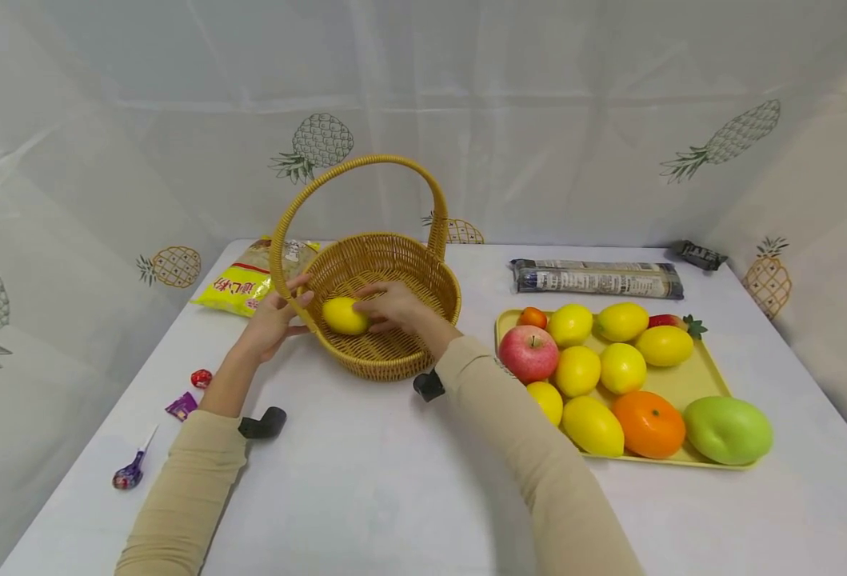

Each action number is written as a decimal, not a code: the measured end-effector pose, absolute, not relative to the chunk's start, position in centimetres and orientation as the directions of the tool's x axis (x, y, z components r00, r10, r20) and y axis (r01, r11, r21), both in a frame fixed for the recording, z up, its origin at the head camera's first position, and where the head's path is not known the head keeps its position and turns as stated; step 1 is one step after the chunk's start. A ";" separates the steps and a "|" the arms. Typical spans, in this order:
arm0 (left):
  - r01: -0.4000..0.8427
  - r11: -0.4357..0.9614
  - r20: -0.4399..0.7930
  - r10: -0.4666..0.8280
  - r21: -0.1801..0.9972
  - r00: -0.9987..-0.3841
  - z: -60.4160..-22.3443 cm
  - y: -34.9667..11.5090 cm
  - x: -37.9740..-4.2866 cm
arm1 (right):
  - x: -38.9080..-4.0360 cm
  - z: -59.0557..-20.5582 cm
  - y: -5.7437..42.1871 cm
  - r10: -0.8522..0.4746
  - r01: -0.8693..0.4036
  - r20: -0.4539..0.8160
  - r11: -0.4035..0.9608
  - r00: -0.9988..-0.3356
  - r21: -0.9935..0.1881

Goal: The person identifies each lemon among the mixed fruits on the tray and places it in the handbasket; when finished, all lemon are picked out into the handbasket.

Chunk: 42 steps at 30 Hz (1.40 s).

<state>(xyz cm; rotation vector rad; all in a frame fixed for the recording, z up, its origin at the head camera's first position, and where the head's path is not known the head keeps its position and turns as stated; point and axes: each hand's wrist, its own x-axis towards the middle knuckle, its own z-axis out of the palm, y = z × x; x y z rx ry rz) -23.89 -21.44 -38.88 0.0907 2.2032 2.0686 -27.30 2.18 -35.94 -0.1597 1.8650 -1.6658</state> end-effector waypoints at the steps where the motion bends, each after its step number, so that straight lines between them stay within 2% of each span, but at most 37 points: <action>1: -0.035 0.065 -0.043 0.125 0.997 -0.991 -38.9 -21.4 -23.9 | -27.4 -35.7 2.7 -0.502 0.309 -0.366 0.196 -0.784 -0.931; 5: -0.031 0.071 -0.040 0.131 0.997 -0.991 -39.0 -21.3 -24.0 | -27.8 -34.0 5.1 -0.585 0.318 -0.362 0.182 -0.725 -0.930; 8: -0.031 0.074 -0.041 0.134 0.997 -0.990 -38.9 -21.2 -24.0 | -27.9 -32.3 7.6 -0.617 0.314 -0.349 0.170 -0.705 -0.934; 14: -0.036 0.073 -0.045 0.127 0.997 -0.991 -38.7 -21.1 -24.0 | -27.6 -28.9 14.4 -0.610 0.245 -0.306 0.185 -0.731 -0.952; 20: -0.034 0.084 -0.045 0.123 0.996 -0.991 -38.8 -21.3 -23.9 | -27.5 -27.5 22.6 -0.518 0.189 -0.301 0.258 -0.801 -0.947; 23: -0.034 0.088 -0.045 0.124 0.996 -0.991 -38.9 -21.4 -23.9 | -27.4 -27.6 27.0 -0.537 0.127 -0.259 0.270 -0.803 -0.954; 29: -0.030 0.086 -0.041 0.124 0.996 -0.991 -38.9 -21.4 -23.7 | -26.8 -28.7 34.8 -0.648 0.031 -0.155 0.199 -0.746 -0.979; 34: -0.030 0.086 -0.041 0.129 0.996 -0.991 -38.9 -21.4 -23.6 | -25.7 -30.1 39.6 -0.610 0.022 -0.171 0.243 -0.774 -0.970; 42: -0.029 0.080 -0.040 0.134 0.996 -0.990 -39.0 -21.4 -23.6 | -24.2 -32.9 45.5 -0.630 -0.026 -0.148 0.258 -0.762 -0.966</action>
